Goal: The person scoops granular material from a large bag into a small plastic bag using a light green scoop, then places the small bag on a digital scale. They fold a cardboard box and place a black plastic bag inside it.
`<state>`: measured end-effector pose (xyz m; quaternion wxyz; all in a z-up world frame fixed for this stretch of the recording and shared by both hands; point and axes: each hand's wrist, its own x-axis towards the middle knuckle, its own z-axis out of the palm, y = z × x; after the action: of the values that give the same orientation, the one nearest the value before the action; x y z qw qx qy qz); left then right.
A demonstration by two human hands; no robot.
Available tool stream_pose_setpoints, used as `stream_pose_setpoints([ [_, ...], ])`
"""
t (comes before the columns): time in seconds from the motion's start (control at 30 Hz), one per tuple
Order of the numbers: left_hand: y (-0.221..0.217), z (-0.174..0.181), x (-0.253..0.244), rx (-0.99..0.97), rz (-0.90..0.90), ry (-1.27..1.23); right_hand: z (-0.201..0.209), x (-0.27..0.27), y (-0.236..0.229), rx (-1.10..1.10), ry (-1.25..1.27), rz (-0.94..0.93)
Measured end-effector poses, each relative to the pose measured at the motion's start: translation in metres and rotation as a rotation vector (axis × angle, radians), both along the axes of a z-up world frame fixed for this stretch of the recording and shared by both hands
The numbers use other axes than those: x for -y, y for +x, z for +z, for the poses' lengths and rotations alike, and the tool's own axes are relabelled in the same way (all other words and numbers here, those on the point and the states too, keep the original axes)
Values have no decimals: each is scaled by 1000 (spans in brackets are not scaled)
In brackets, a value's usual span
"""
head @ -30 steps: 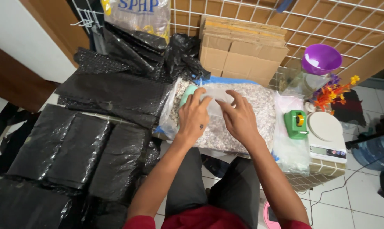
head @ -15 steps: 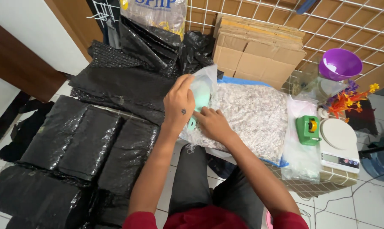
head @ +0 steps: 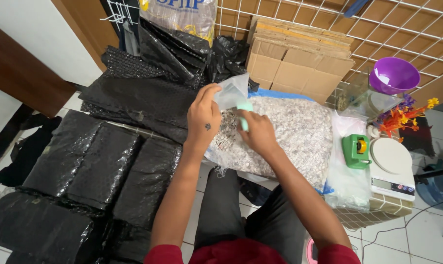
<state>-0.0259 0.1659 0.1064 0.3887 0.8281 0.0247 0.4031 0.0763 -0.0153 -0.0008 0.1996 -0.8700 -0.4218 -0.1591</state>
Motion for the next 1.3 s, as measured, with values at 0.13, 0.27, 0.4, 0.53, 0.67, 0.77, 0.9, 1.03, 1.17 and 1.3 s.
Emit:
stream_pose_setpoints([
  [0.13,4,-3,0,0,-12,-18,26,13,-9,-5,125,-75],
  [0.27,6,-4,3,-17,-1,-26,28,8,-16,59,108,-179],
  [0.4,5,-1,6,-25,31,-16,41,-7,-30,12,167,-121],
  [0.53,3,-1,3,-69,90,28,24,-13,-16,-48,136,-93],
  [0.67,10,-18,-5,-23,198,152,16,-4,-6,-125,171,-89],
  [0.77,16,-23,-8,47,200,178,22,4,-7,-184,260,-105],
  [0.9,20,-21,-4,93,76,44,8,-5,-2,-322,460,-173],
  [1.03,17,-20,-2,85,29,-23,17,-10,0,-500,569,-302],
  [1.17,17,-16,-2,82,14,-47,32,-12,6,-795,818,-357],
  [1.3,17,-14,-3,79,2,-61,30,-8,11,-1044,1075,-356],
])
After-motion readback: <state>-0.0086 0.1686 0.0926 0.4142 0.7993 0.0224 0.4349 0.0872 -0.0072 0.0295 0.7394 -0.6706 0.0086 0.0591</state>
